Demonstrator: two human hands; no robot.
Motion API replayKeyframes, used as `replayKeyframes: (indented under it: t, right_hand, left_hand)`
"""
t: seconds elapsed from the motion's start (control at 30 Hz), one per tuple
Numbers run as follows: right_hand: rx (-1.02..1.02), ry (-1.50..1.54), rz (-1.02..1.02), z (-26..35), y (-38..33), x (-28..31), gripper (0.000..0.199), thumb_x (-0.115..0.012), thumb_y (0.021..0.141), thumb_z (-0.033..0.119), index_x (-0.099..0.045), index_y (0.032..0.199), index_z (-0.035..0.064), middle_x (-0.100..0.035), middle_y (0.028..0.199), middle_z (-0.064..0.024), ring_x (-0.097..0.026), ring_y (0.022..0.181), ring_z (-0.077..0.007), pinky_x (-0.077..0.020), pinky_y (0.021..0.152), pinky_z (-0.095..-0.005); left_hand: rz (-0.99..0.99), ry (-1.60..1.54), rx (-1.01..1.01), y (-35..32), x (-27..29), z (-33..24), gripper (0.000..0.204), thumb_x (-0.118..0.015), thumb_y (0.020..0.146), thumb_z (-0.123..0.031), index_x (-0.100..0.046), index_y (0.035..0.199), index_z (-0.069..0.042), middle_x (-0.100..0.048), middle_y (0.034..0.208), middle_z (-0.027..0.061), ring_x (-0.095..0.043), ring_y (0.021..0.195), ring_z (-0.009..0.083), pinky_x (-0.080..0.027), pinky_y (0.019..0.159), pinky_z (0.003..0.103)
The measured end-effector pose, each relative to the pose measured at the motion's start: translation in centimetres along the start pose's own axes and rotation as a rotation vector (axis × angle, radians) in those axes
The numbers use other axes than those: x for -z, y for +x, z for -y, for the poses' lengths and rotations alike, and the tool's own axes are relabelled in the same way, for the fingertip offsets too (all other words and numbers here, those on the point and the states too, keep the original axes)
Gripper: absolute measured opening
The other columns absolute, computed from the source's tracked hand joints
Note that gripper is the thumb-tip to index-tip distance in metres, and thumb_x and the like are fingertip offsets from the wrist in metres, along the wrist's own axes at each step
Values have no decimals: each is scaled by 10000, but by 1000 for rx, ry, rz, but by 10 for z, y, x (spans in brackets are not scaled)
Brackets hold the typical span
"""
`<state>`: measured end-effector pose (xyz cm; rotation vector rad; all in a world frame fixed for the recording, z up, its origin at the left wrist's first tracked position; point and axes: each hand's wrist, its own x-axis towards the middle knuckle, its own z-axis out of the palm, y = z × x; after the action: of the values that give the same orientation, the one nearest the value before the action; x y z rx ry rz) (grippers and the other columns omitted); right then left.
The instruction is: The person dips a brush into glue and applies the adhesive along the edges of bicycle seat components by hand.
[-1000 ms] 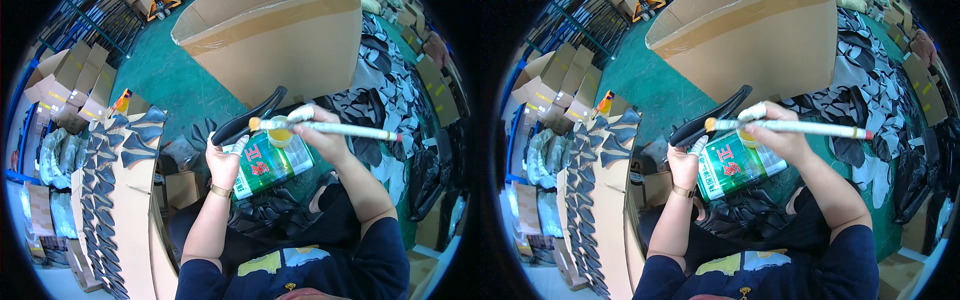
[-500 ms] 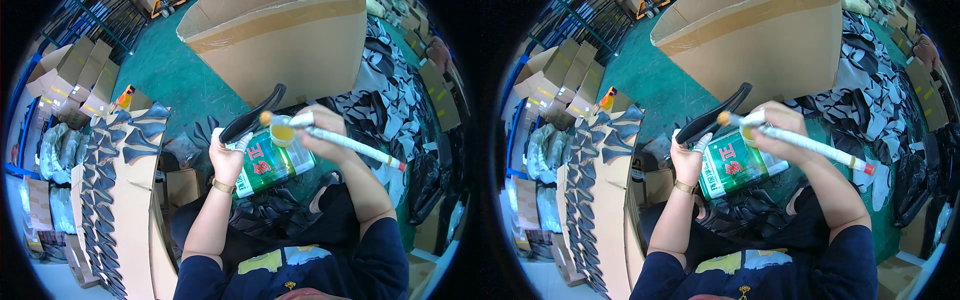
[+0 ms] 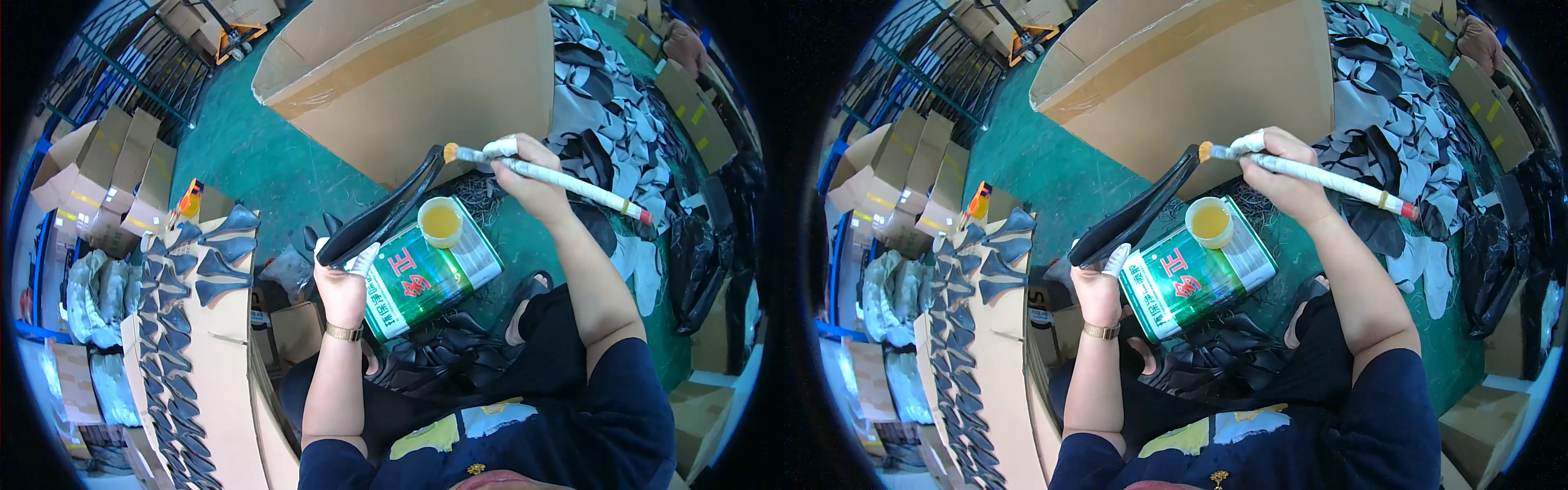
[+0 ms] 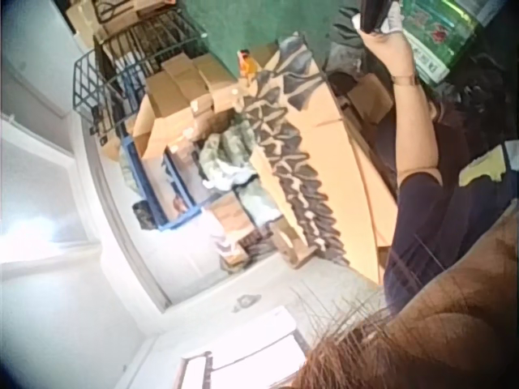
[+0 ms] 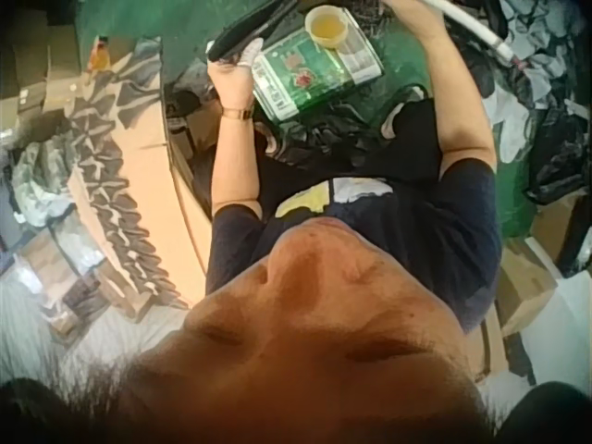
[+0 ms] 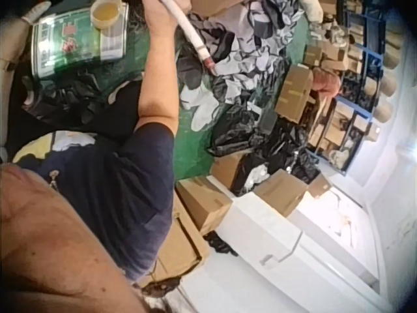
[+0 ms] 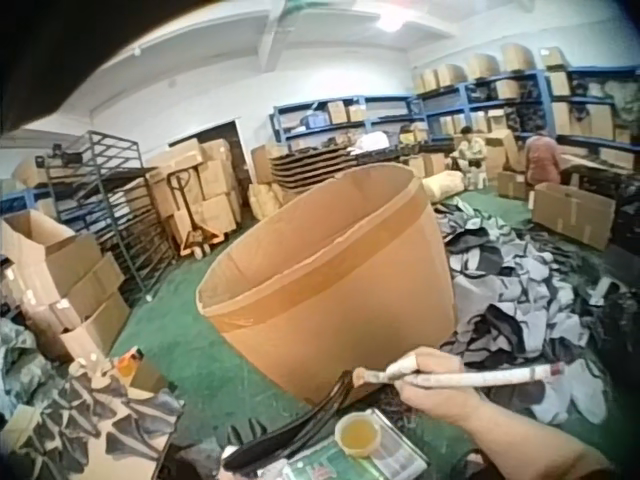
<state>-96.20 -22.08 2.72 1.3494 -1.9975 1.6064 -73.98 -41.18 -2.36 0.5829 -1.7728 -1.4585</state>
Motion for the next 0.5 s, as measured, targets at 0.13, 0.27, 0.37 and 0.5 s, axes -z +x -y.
replayKeyframes:
  t: [0.13,0.27,0.37,0.5]
  right_hand:
    - [-12,-25,-57,-8,-1,4,133,-628,729,11,-648,860,2,-596,767,-71,-574,663,-150,-457,601,-267]
    - [-16,-50,-92,-15,-6,2,138,-634,721,11,-647,858,2,-575,733,-72,-558,623,-149,-450,569,-269]
    - [-376,370,85,-15,-17,-9,190,-591,804,32,-627,985,-14,-626,870,-35,-618,739,-114,-496,648,-227]
    - [-703,592,277,10,-33,-40,244,-534,846,45,-623,1069,-3,-659,947,-85,-642,818,-125,-512,671,-237]
  left_hand:
    - [-8,-141,82,0,1,0,409,-746,730,43,-563,1090,-25,-631,1023,52,-586,977,159,-471,883,294]
    - [-80,-237,126,0,-3,-6,392,-724,745,61,-570,1094,-28,-633,1051,55,-588,984,158,-460,897,296]
    - [-116,-421,166,2,-5,-4,306,-709,775,25,-584,1041,-62,-637,1034,38,-591,955,140,-459,860,293]
    - [-182,-639,368,-1,-8,1,182,-689,826,-98,-583,959,-165,-633,979,-37,-571,889,90,-422,791,282]
